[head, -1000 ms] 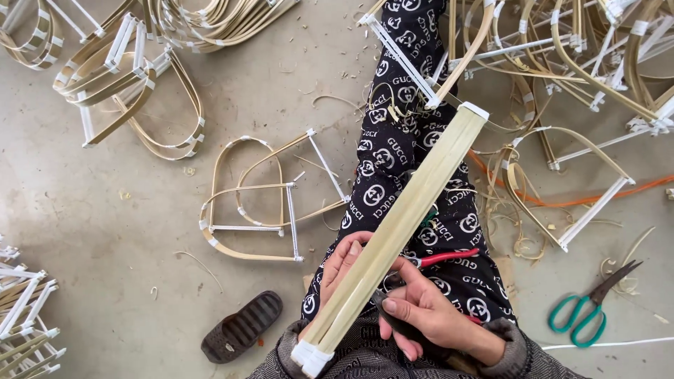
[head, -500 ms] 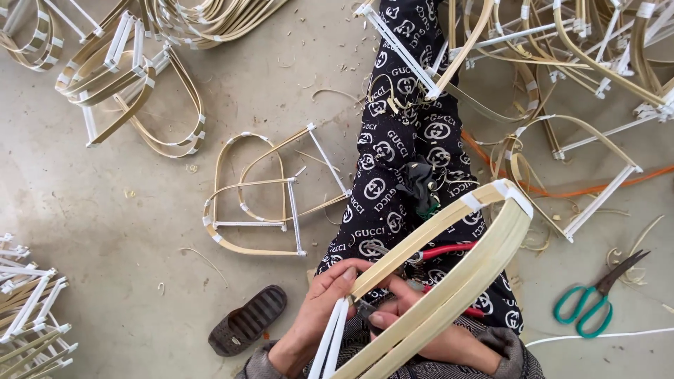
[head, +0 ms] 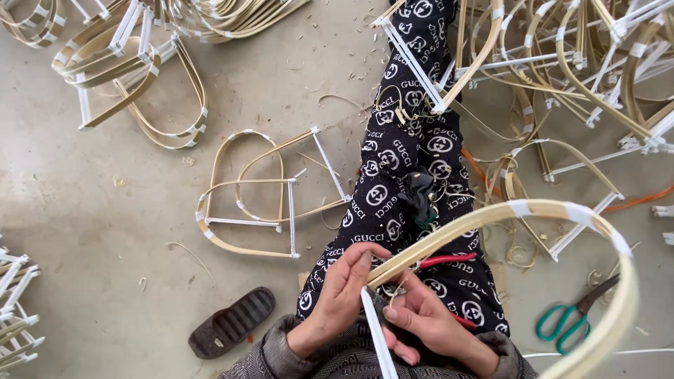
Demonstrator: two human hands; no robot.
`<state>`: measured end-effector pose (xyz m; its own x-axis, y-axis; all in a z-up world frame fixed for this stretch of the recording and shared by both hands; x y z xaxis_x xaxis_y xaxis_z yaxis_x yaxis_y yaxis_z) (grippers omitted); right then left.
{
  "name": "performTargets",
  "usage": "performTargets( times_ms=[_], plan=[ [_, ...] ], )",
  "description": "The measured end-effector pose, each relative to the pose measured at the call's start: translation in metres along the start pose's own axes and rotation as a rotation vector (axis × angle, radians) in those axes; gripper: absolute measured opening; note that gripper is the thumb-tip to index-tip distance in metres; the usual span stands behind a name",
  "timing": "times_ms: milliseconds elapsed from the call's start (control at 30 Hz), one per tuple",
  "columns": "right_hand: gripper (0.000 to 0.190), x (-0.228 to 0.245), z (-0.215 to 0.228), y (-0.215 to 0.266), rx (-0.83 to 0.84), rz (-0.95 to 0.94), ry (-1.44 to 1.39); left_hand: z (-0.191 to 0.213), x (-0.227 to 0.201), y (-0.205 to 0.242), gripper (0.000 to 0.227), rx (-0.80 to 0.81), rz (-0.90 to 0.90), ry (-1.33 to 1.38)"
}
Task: The person sits on the floor and assembles U-shaped bamboo frames by inserting white plastic connectors into the ends of the bamboo pieces. They use pliers to secure the connections and repeatedly handle multiple frames, placing finished units aside.
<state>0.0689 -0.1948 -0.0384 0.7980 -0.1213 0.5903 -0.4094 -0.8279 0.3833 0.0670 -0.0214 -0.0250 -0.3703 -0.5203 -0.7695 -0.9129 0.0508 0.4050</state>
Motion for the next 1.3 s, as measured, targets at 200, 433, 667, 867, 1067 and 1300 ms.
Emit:
performTargets(
  times_ms=[200,433,667,867,1067,1300],
  plan=[
    [0.062,-0.001,-0.005,0.003,-0.056,0.035,0.068,-0.004,-0.016,0.006,0.033,0.088,-0.098,-0.197],
    [0.049,-0.01,0.064,0.016,-0.381,0.17,0.104,0.048,0.024,0.051,0.032,-0.171,0.192,0.016],
    [0.069,-0.008,-0.002,-0.001,-0.036,-0.012,0.139,0.008,0.008,0.013,0.03,-0.022,0.019,0.08],
    [0.075,-0.013,-0.005,0.007,-0.093,0.092,0.128,0.002,0.004,0.021,0.033,0.072,0.086,0.12],
    [0.051,-0.03,0.061,0.024,-0.414,0.052,0.161,0.043,0.02,0.055,0.032,0.027,0.076,-0.022],
    [0.066,-0.006,-0.004,0.0,-0.113,-0.031,0.245,0.017,0.008,0.034,0.032,-0.06,-0.005,-0.062]
  ],
)
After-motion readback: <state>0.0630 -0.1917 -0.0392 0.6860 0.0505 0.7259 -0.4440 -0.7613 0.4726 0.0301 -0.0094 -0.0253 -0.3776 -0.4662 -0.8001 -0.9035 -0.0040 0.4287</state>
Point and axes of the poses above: each hand's wrist, its own y-axis away from the middle knuckle, its own z-axis out of the back of the hand, x = y × z, the point moved 3 cm from there along -y, towards the middle knuckle, and after that the axes turned 7 degrees about y, right-handed, at the moved point
